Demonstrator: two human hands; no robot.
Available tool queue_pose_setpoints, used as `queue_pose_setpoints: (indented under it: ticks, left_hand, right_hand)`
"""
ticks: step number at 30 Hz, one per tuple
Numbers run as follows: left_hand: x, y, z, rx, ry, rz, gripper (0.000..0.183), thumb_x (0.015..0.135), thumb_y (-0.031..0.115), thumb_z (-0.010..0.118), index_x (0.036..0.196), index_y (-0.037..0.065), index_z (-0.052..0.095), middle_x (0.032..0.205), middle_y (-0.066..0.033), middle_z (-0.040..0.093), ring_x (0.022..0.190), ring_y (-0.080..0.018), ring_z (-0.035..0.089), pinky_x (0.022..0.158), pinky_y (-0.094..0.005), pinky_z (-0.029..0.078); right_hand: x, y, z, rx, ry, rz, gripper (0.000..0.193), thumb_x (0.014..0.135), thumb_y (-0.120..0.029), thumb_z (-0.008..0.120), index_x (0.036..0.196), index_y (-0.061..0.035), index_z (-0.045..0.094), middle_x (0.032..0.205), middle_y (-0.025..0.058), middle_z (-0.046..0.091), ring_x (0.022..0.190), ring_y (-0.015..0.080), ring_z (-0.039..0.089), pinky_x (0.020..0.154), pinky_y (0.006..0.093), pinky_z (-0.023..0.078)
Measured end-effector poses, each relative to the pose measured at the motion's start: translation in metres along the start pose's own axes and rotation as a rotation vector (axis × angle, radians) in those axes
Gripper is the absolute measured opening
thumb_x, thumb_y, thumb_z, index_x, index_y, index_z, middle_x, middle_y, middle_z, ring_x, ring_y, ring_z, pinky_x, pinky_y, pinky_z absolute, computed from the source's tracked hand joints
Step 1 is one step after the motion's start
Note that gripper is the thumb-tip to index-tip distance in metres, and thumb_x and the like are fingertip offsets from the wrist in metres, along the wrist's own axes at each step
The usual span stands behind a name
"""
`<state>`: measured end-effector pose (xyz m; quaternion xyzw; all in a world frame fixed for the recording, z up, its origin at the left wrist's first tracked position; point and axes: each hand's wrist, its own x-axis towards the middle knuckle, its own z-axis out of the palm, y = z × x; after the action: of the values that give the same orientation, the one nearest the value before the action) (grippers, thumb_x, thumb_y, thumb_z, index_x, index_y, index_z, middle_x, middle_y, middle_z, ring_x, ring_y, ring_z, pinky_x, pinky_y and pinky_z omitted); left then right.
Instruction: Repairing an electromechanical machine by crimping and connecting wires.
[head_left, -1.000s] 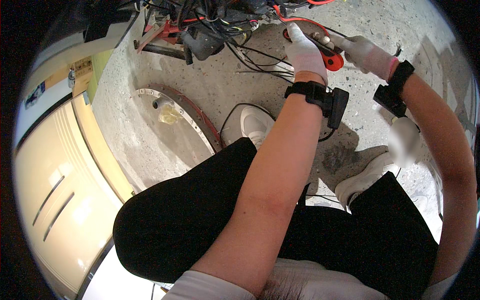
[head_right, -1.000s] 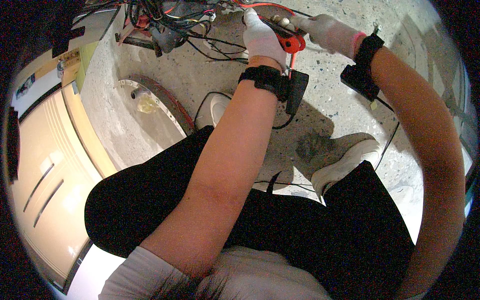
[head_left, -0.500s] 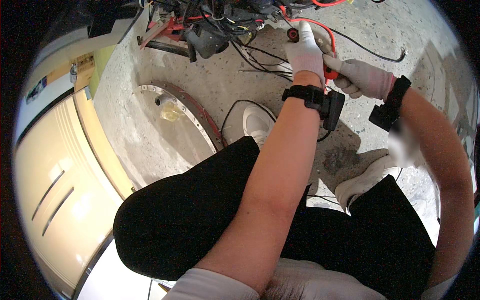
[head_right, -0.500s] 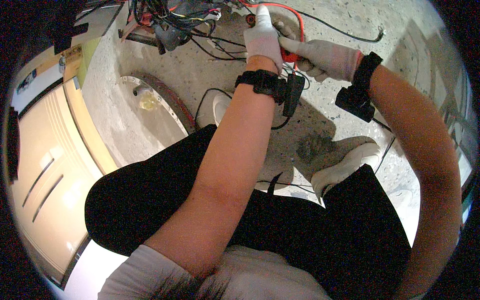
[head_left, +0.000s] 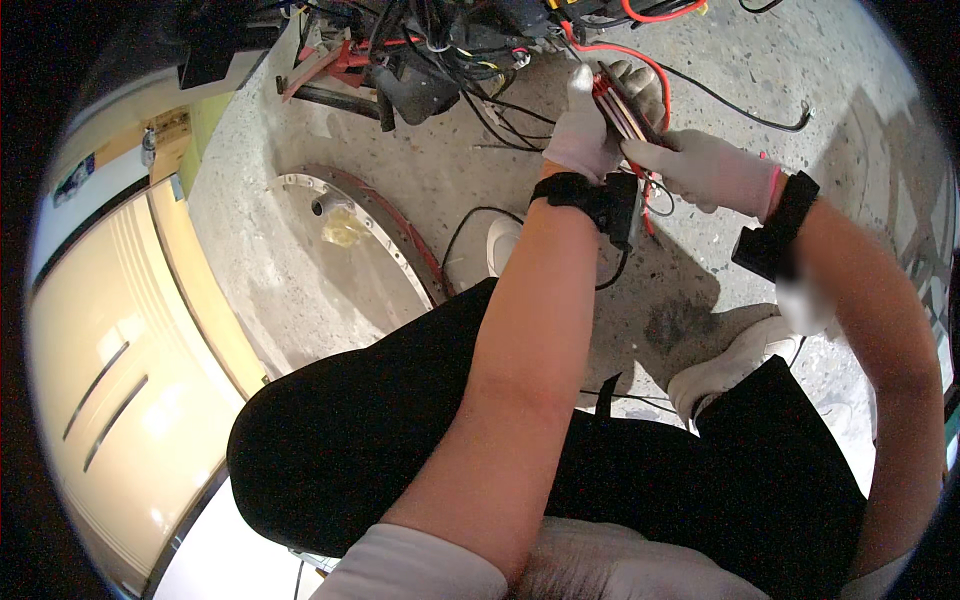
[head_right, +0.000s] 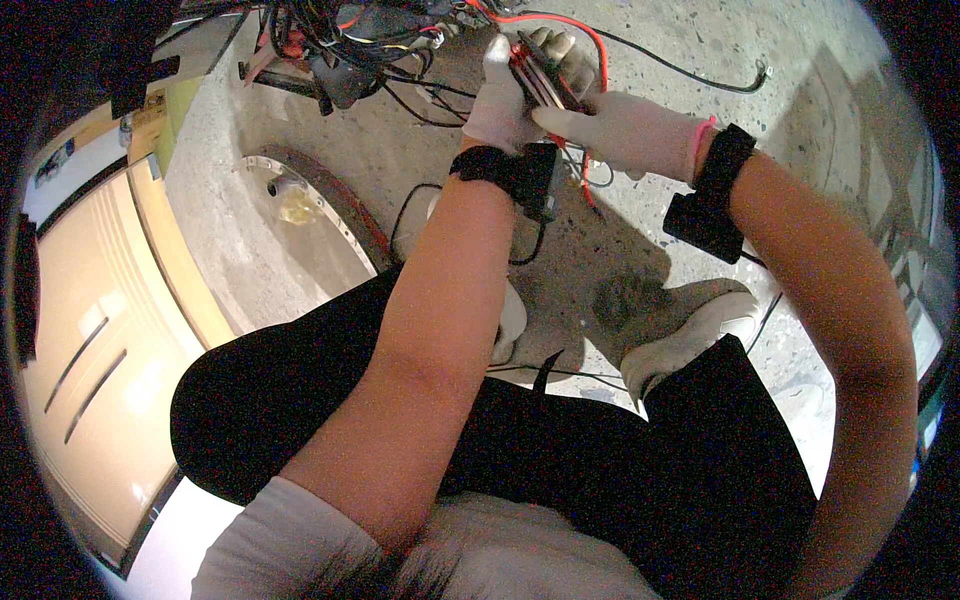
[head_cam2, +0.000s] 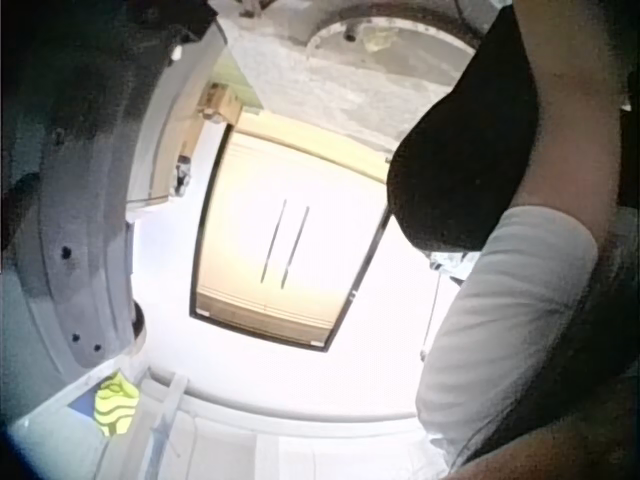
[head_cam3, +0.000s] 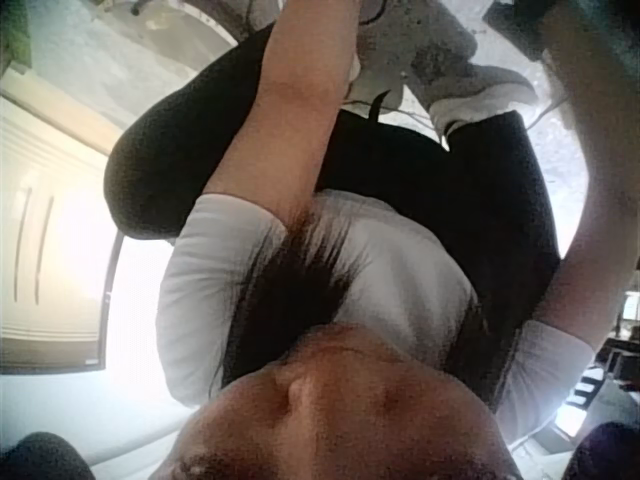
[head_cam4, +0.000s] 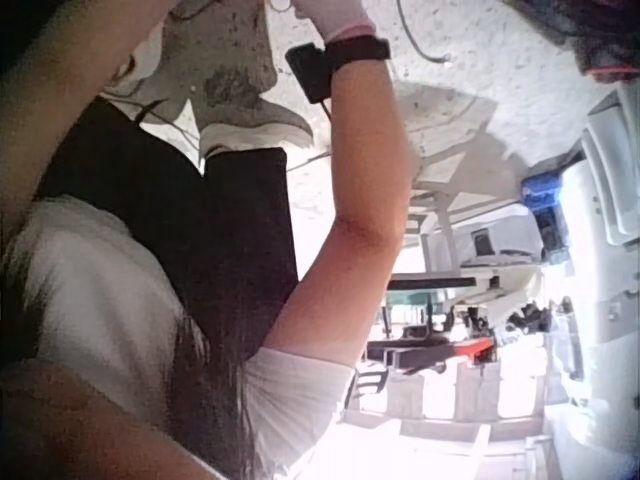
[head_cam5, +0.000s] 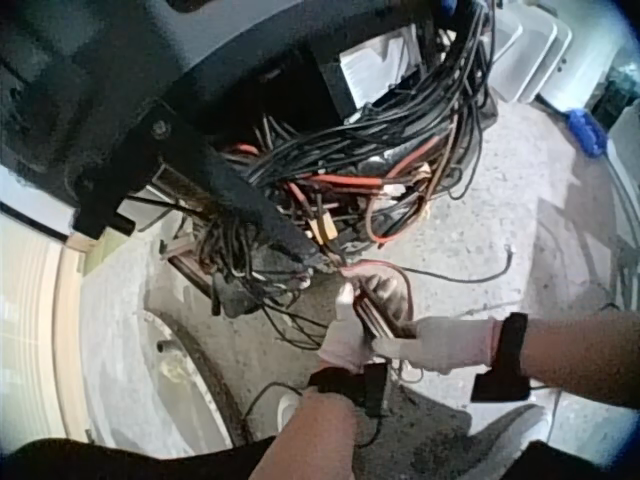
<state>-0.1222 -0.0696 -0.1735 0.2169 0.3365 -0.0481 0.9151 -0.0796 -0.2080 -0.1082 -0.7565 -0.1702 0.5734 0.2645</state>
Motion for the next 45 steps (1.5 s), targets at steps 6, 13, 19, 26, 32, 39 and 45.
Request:
queue_pose_setpoints:
  ticks: [6,13,19,26,32,39,45]
  left_hand:
    - [0.005,0.0,-0.017,0.125,-0.121,-0.005,0.063,0.089,0.061,0.029,0.108,0.005,0.052,0.098,-0.0124,0.062,0.087,-0.0279,0.061,0.076,-0.0411,0.051]
    - [-0.019,-0.008,0.008,0.958,0.411,0.354,0.054,0.077,0.048,0.062,0.089,-0.005,0.059,0.08,-0.0111,0.061,0.07,-0.0199,0.055,0.068,-0.0358,0.045]
    - [-0.037,0.003,0.024,0.839,0.436,0.329,0.039,0.073,0.032,0.069,0.086,-0.005,0.061,0.078,-0.0107,0.061,0.07,-0.0189,0.053,0.066,-0.0347,0.044]
    - [-0.022,0.024,-0.027,1.559,0.208,0.115,0.061,0.09,0.052,0.038,0.101,-0.006,0.055,0.085,-0.0149,0.064,0.081,-0.0268,0.059,0.076,-0.0371,0.042]
    - [-0.016,0.069,-0.007,0.741,-0.553,-0.421,0.039,0.091,0.022,0.045,0.123,0.001,0.044,0.12,-0.0131,0.053,0.115,-0.0234,0.047,0.106,-0.0326,0.03]
    - [-0.02,0.086,0.023,0.662,0.246,-0.503,0.035,0.087,0.016,0.044,0.119,0.004,0.047,0.112,-0.0141,0.057,0.099,-0.0267,0.056,0.093,-0.0393,0.043]
    - [-0.038,0.069,0.032,2.467,-0.242,-0.097,0.04,0.082,-0.001,0.045,0.121,0.005,0.051,0.101,-0.0171,0.062,0.09,-0.0261,0.06,0.084,-0.0324,0.044]
  right_hand:
    - [0.0,-0.002,0.004,-0.181,0.178,-0.148,0.067,0.075,-0.061,0.054,0.081,0.0054,0.06,0.069,0.0181,0.062,0.07,0.0311,0.064,0.068,0.0398,0.049]
    - [-0.009,-0.012,0.01,-0.634,0.375,-0.141,0.049,0.079,-0.047,0.054,0.08,0.0016,0.062,0.075,0.0206,0.062,0.075,0.0353,0.062,0.068,0.0433,0.048]
    - [-0.024,-0.02,0.007,-0.424,0.307,-0.136,0.054,0.079,-0.055,0.052,0.092,-0.0042,0.065,0.081,0.0203,0.065,0.081,0.0326,0.064,0.074,0.0394,0.049]
    - [-0.011,0.002,-0.003,0.033,-0.027,-0.025,0.078,0.074,-0.07,0.05,0.106,0.001,0.06,0.091,0.0179,0.061,0.081,0.0231,0.061,0.071,0.0351,0.05]
    - [0.007,0.017,0.027,0.351,0.105,-0.036,0.071,0.07,-0.067,0.057,0.083,0.0026,0.067,0.069,0.0126,0.062,0.072,0.0193,0.061,0.067,0.0338,0.048]
    - [-0.011,-0.009,0.038,0.017,0.458,-0.095,0.051,0.077,-0.049,0.055,0.087,0.0004,0.065,0.078,0.0188,0.064,0.076,0.0335,0.064,0.068,0.0396,0.049]
    - [-0.017,-0.01,0.06,-0.057,0.632,-0.172,0.034,0.078,-0.039,0.059,0.087,-0.0077,0.068,0.085,0.0141,0.067,0.078,0.0294,0.065,0.067,0.0389,0.051]
